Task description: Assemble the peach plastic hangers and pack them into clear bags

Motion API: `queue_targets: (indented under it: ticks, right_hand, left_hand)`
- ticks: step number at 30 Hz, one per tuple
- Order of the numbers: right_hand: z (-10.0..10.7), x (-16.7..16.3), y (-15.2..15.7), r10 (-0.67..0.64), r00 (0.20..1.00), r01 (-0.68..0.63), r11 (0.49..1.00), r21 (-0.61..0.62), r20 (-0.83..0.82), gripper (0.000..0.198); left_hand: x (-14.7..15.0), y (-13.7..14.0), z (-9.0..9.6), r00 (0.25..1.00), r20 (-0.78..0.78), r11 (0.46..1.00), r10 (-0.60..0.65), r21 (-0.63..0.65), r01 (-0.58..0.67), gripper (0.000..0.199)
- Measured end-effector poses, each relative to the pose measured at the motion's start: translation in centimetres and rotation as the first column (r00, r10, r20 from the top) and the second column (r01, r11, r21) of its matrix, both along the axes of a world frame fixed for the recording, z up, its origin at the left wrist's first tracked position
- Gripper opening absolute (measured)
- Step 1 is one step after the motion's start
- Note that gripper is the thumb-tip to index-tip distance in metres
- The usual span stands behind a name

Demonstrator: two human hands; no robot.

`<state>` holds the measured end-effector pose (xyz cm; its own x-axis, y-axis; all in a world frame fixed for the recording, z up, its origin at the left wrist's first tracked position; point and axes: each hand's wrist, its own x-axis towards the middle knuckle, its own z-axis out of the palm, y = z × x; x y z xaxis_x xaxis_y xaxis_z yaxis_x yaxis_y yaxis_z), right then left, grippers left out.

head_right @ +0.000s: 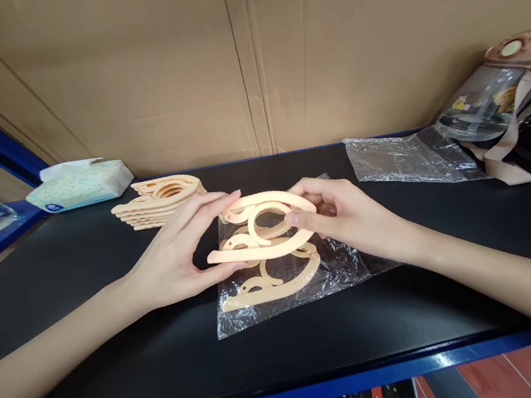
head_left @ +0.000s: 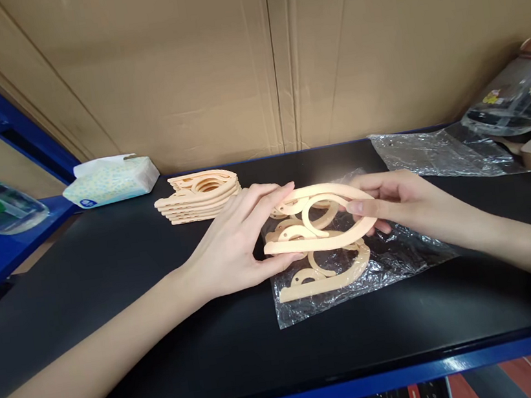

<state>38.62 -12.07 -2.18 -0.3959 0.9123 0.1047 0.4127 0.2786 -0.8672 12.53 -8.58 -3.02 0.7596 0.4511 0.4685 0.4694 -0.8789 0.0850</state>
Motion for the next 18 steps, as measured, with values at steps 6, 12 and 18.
queue_targets:
  ticks: [6,12,18]
  right_hand:
    - [-0.3,-0.1,-0.4,-0.061,0.95,-0.121,0.832,0.541,0.307,0.072]
    - [-0.3,-0.5,-0.9,-0.144,0.851,-0.284,0.683,0.673,0.505,0.068]
    - [0.7,0.2,-0.4,-0.132,0.841,-0.287,0.713,0.64,0.524,0.068]
  left_hand:
    - [0.5,-0.7,-0.1,0.999,0.027,1.0,0.019,-0.015,-0.018,0.069]
    - [1.3,-1.6,-0.2,0.999,0.027,0.999,0.042,-0.015,-0.042,0.071]
    - [1.4,-1.9,0.1,0.997,-0.07,0.999,0.041,-0.021,-0.042,0.113]
